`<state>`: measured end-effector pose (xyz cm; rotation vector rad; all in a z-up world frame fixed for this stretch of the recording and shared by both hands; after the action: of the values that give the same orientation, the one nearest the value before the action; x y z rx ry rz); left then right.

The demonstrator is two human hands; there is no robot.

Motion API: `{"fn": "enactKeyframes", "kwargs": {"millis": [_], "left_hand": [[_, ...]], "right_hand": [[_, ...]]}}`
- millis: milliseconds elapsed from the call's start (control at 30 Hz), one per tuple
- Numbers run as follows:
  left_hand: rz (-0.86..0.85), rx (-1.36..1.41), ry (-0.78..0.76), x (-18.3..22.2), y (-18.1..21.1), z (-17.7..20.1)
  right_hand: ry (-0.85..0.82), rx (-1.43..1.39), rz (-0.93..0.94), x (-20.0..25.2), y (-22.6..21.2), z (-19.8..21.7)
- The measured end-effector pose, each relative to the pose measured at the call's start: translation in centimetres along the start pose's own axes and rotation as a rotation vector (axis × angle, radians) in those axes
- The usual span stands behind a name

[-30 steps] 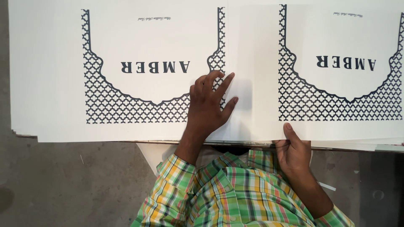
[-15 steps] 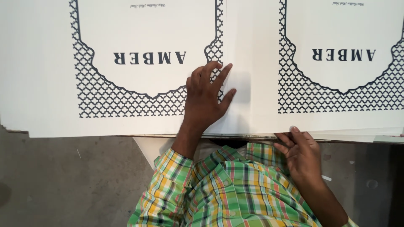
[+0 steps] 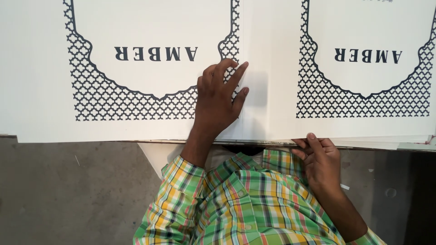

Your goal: The person is manually folding and inspecting printed cardboard packaging sheets.

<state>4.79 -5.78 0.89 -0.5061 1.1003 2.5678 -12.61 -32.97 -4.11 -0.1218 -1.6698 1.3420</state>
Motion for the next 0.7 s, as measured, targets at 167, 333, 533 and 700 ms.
{"fn": "enactKeyframes", "kwargs": {"millis": [167,333,533,700], "left_hand": [[-0.006,0.01,-0.012,0.1,-0.3,-0.2],[0.017,0.039,-0.024,0.3,-0.6,-0.4],[0.022,0.059,-0.032,0.2,-1.0,-0.5],[0.024,0.057,-0.032,0.2,-1.0,-0.4]], "right_hand": [[-0.006,-0.001,0.042,-0.2,0.3,0.3],[-0.026,-0.005,0.057,-0.1,0.3,0.3],[-0.04,0.012,0.078,-0.4,0.4,0.4],[-0.05,-0.006,0.061,-0.6,0.5,0.7]]}}
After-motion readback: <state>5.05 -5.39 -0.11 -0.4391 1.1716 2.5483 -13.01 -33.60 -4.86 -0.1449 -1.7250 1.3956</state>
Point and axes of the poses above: each hand's wrist, its own x-axis away from the middle knuckle, its own z-axis out of the back of the hand, y = z × x, the point moved 4 cm from there along -x, towards the middle knuckle, and after that the axes turned 13 degrees about y, right-handed, at the moved point
